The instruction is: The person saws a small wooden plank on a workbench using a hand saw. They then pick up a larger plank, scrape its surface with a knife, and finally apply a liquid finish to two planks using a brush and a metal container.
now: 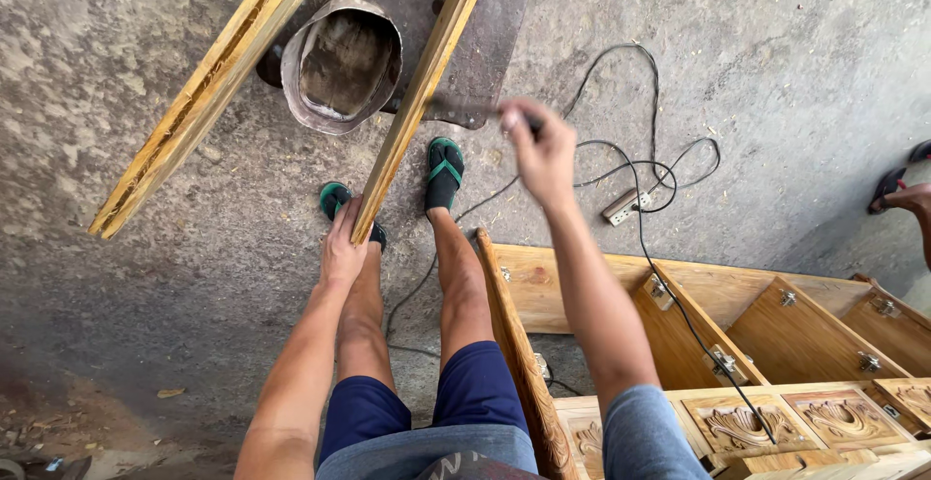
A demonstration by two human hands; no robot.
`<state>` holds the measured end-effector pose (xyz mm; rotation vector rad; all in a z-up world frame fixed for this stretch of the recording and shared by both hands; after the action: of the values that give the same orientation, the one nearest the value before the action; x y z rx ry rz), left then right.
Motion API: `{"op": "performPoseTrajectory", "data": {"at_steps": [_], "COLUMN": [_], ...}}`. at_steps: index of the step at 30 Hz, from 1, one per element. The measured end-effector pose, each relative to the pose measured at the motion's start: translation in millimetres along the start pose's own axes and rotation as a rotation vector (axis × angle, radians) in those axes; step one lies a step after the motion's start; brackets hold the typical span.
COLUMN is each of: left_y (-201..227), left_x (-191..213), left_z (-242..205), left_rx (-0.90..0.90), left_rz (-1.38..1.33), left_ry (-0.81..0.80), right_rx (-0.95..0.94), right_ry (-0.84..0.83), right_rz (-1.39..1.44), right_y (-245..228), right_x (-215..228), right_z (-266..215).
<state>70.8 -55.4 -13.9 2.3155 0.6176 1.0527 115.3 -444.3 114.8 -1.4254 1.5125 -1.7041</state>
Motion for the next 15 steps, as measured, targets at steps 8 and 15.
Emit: {"op": "performPoseTrajectory", "data": {"at_steps": [8,15], "left_y": [0.5,-0.7], "left_x": [-1.3,-6.6], "left_z": [-1.2,4.2], "left_rx": [-0.048,0.001], "left_rz": [-0.012,0.046], "left_ry": [0.007,0.0], "right_rx": [0.319,-0.038], "right_ry": [0.426,0.374], "right_rz": [0.289,0.024], "right_y": [46.9,43.1], "right_x": [96.4,46.3], "right_z": [179.2,91.8]}}
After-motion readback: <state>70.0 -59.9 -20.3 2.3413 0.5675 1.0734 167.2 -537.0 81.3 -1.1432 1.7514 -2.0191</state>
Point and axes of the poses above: each hand's wrist, its own z-axis towards the middle knuckle, its own x-axis out of the back of the hand, y = z × x, the point moved 9 cm from there along z, towards the middle knuckle, and after that the axes turned 10 degrees about x, right-handed, at the moved point
